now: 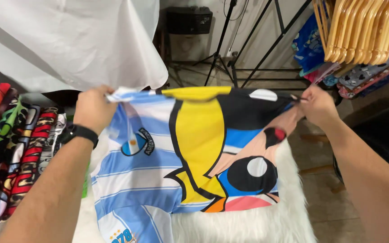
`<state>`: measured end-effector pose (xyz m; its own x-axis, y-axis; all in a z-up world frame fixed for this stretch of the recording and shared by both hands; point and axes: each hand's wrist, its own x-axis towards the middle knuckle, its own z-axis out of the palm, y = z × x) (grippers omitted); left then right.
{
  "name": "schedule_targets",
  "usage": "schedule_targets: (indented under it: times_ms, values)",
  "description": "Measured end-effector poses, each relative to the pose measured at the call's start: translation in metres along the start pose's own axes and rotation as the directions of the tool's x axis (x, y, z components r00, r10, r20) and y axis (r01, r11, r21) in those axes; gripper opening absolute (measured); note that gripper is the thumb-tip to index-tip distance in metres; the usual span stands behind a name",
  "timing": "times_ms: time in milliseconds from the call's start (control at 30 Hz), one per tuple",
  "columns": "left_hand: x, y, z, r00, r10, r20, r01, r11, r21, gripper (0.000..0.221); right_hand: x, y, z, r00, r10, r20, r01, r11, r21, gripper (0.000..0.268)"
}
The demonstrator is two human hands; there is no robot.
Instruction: Removing t-shirts from hangers and folding them neatly on a table.
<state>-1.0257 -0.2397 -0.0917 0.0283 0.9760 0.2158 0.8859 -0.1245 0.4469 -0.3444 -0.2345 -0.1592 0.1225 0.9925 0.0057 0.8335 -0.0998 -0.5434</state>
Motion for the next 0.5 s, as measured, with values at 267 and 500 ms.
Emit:
schedule_targets:
  times_ms: [267,500]
  values:
    - [-0.072,-0.013,0.037,0.987,0.155,-0.051,-0.157,0.987,-0.043,0.023,-0.088,-0.028,0.027,0.983,-0.178,-0.043,0.167,0.966,-0.197,0.02]
    - [-0.2,-0.074,0.108,0.891,0.167,0.422,-0.229,0.968,0.102,0.028,-0.187,0.01,0.1,0.919,-0.084,0.386,0.223,0.918,-0.329,0.017]
